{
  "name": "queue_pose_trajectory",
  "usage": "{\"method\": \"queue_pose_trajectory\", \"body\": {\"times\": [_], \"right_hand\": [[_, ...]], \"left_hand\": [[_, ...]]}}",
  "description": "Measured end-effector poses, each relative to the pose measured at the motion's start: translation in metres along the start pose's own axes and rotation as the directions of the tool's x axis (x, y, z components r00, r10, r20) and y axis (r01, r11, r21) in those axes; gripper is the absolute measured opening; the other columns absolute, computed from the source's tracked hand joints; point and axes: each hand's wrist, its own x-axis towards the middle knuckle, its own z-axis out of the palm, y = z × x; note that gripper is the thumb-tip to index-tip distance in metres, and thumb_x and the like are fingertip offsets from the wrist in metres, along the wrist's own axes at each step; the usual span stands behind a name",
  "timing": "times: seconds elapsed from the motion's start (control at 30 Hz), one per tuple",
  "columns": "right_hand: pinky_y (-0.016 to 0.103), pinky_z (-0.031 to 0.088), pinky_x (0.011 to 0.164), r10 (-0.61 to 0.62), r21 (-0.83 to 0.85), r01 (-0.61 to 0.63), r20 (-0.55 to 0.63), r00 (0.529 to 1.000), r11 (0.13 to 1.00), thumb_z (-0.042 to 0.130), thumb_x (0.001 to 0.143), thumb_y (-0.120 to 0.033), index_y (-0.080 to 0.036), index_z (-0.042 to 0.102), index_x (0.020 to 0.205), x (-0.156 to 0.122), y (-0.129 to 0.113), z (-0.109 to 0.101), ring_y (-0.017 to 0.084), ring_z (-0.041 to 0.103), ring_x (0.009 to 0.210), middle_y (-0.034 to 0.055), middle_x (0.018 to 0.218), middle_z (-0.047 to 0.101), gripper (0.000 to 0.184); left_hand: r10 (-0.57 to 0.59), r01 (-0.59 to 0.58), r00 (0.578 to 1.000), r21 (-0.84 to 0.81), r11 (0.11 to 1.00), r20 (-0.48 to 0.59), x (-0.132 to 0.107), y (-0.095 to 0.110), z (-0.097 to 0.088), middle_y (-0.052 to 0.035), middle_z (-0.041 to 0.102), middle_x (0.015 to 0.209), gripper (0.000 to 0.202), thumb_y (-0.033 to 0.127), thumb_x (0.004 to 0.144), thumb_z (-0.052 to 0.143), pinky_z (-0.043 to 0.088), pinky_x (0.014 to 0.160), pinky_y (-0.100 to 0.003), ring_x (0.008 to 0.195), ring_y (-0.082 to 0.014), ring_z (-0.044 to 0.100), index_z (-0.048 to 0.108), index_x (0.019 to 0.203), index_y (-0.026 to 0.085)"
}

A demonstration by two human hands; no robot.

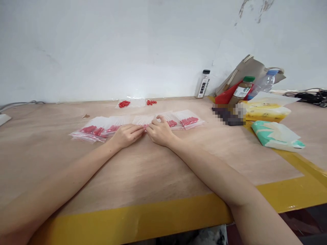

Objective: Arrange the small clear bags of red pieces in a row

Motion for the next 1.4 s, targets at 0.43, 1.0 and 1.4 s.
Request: {"method": "queue_pose_trajectory", "body": {"times": [0.43,1.0,1.4], "right_hand": [[0.037,0.019,0.088,-0.081,-0.043,0.077,-0.087,0.993,0.996,0.033,0.087,-0.009,-0.017,0.057,0.07,-0.002,0.001,-0.004,0.01,0.044,0.07,-0.0015,0.064,0.059,0.03],[0.038,0.016,0.091,0.02,0.094,-0.015,-0.058,0.998,0.995,0.038,0.082,-0.009,-0.02,0.06,0.076,-0.011,0.012,-0.002,0.009,0.048,0.069,-0.0037,0.068,0.064,0.025],[0.039,0.016,0.092,0.052,0.112,-0.047,-0.046,0.998,0.993,0.041,0.084,-0.012,-0.021,0.061,0.077,-0.012,0.014,0.002,0.009,0.049,0.07,-0.0029,0.071,0.065,0.023]], "left_hand": [[0.106,-0.106,0.994,0.065,0.992,0.016,0.002,-0.003,-0.007,-0.0035,0.064,0.072,0.016,0.016,0.087,0.046,0.048,0.06,-0.026,0.067,-0.0134,0.06,0.058,0.076,0.014],[0.148,-0.145,0.988,0.073,0.987,-0.036,-0.005,-0.011,-0.017,-0.0068,0.066,0.084,0.015,0.006,0.085,0.044,0.051,0.065,-0.027,0.074,-0.0152,0.062,0.058,0.088,0.012],[0.005,-0.008,0.993,0.026,1.0,0.122,-0.007,-0.012,-0.017,-0.0075,0.064,0.082,0.02,0.01,0.089,0.037,0.047,0.067,-0.03,0.075,-0.0167,0.059,0.057,0.088,0.013]]}}
